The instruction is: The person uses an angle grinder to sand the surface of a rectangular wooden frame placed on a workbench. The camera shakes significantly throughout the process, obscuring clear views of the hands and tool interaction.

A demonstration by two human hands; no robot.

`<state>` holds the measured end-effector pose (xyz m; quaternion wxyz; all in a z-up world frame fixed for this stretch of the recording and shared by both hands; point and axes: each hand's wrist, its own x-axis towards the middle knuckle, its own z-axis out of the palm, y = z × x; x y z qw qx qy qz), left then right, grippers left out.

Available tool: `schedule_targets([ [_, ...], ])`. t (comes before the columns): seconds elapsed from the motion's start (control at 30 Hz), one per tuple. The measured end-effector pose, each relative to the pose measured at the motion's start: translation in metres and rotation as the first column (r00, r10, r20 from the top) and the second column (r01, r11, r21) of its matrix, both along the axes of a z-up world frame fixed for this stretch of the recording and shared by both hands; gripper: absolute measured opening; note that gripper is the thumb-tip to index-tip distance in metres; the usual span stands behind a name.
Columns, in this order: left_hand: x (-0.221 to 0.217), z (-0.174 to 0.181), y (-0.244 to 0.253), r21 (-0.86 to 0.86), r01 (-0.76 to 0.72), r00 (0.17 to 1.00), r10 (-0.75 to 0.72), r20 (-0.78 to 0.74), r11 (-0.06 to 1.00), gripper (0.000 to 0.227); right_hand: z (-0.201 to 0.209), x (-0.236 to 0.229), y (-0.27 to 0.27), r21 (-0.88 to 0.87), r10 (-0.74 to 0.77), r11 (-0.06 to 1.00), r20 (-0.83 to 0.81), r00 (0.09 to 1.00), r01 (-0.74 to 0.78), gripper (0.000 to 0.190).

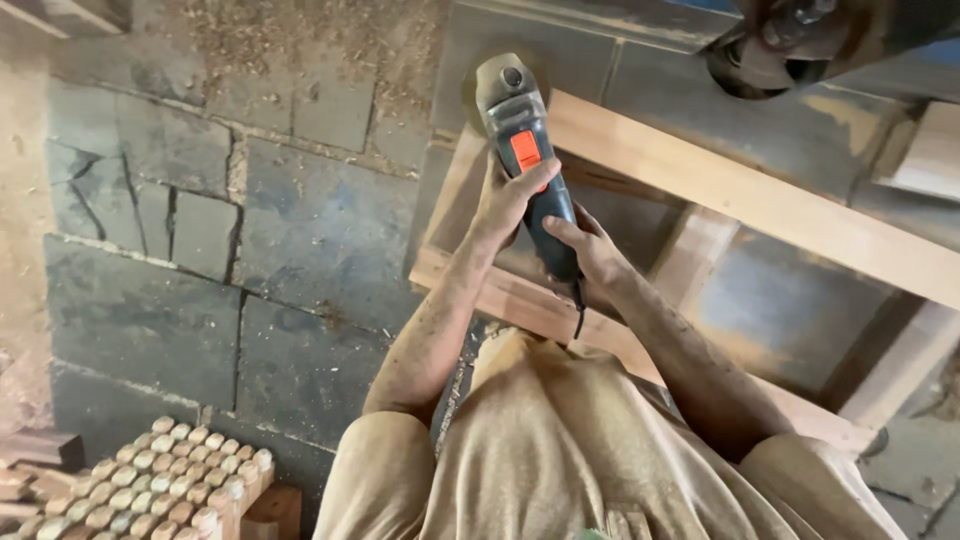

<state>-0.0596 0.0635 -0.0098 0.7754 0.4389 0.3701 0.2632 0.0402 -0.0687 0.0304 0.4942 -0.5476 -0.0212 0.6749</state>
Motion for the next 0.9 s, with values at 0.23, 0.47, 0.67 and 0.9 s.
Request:
schedule_targets([
  [0.23,0.044,0.011,-0.063,-0.003,0.103,0.995,-0.102,0.011,0.995,0.059,-0.001,0.024,-0.076,0.035,-0.137,0.990,-0.032,0.990,0.138,0.065],
  [0.47,0.083,0.011,-0.132,-0.036,0.240,0.970,-0.240,0.028,0.970,0.066,-0.008,0.050,-0.160,0.015,-0.244,0.970,-0.030,0.969,0.244,0.061],
  [0.67,0.119,0.014,-0.186,-0.043,0.328,0.944,-0.329,-0.018,0.944,0.068,-0.008,0.069,-0.219,-0.029,-0.343,0.939,-0.011,0.939,0.343,0.054],
  [0.9,0.156,0.002,-0.247,-0.043,0.399,0.917,-0.399,0.023,0.916,0.060,-0.014,0.091,-0.283,-0.076,-0.451,0.890,-0.016,0.892,0.449,0.048],
])
